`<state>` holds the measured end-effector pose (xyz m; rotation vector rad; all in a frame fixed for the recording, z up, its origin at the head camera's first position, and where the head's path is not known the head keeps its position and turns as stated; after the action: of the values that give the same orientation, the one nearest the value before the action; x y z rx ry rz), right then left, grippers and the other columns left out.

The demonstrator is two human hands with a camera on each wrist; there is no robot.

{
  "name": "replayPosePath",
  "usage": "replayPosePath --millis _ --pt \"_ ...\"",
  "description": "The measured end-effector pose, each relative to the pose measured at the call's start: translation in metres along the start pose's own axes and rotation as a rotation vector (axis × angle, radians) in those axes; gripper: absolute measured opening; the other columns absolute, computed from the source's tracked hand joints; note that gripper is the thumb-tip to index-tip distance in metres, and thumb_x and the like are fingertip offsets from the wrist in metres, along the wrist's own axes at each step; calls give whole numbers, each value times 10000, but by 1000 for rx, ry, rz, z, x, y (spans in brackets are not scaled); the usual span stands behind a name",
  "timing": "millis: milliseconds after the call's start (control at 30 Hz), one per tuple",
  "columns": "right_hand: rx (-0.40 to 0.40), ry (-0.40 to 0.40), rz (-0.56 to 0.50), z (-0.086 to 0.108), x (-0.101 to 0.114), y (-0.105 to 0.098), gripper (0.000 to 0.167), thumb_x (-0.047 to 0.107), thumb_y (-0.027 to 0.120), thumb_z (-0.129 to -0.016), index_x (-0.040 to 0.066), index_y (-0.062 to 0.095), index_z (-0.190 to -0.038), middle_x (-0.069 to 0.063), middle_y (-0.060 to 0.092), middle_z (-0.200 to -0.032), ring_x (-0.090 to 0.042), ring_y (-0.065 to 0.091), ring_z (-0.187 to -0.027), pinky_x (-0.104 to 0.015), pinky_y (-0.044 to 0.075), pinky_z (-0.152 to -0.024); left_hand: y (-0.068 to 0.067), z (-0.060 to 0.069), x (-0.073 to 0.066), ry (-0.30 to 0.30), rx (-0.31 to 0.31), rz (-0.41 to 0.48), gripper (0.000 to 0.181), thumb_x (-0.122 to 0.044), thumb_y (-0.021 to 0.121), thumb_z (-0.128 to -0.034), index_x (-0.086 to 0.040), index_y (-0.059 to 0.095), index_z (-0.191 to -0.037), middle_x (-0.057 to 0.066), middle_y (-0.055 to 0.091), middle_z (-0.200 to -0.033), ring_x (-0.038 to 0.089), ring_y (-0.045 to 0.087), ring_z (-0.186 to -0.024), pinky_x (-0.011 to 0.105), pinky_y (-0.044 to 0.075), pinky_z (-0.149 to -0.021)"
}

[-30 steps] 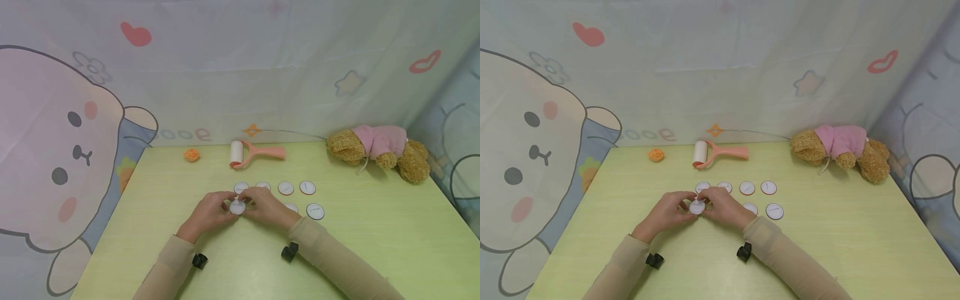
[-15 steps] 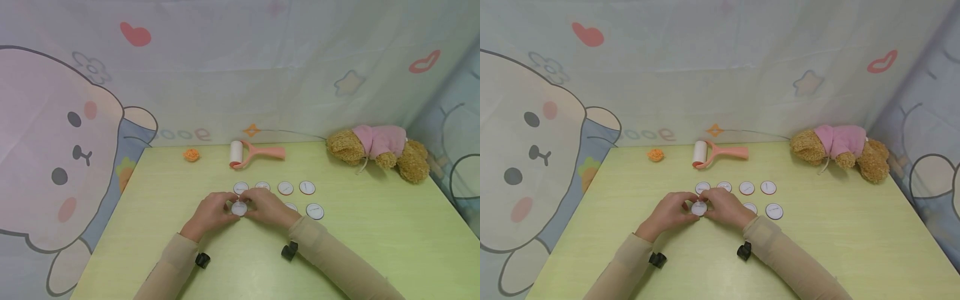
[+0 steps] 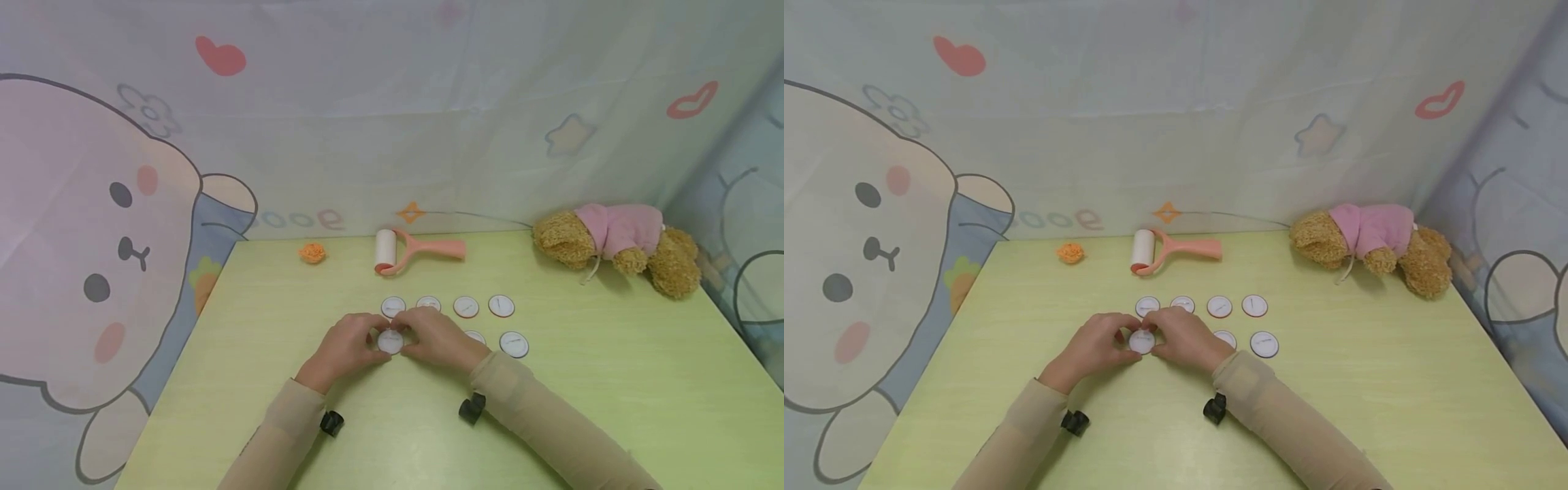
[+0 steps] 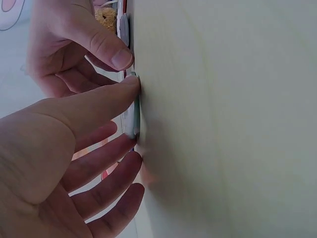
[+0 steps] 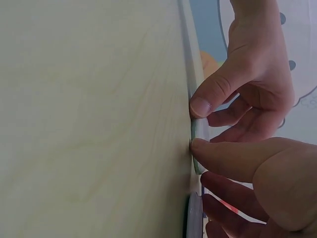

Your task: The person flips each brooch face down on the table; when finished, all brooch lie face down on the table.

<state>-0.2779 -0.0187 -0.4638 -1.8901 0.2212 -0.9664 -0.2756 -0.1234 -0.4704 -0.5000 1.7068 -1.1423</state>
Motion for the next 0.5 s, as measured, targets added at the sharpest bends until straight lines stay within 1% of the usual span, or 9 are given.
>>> replayPosePath --millis 167,333,500 --pt "2 15 8 2 -3 -2 342 59 874 -812 47 743 -1128 -55 760 -1087 -225 689 -1007 -393 555 -933 0 0 0 -2 4 -3 374 -185 942 -781 -128 760 -1102 -21 733 -1014 141 646 -813 313 531 -706" --pt "15 38 27 3 -9 -3 375 56 874 -790 51 746 -1143 -47 757 -1088 -207 667 -990 -382 552 -929 0 0 1 -11 8 -4 379 -189 944 -775 -131 754 -1098 -22 733 -1021 140 654 -818 332 541 -715" --pt "2 49 16 9 -12 -11 408 66 869 -777 53 738 -1162 -54 745 -1096 -218 681 -1018 -402 554 -942 1 0 1 -15 13 -10 383 -201 946 -776 -136 752 -1100 -23 733 -1022 137 655 -818 337 541 -712"
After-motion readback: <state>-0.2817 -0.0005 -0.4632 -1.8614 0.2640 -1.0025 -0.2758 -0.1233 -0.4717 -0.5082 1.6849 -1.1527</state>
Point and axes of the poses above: each hand's wrist, its own z-axis away from the middle knuckle, its own y-axis out of the palm, x = y × z, the point moved 10 cm from there along -z, towards the middle knuckle
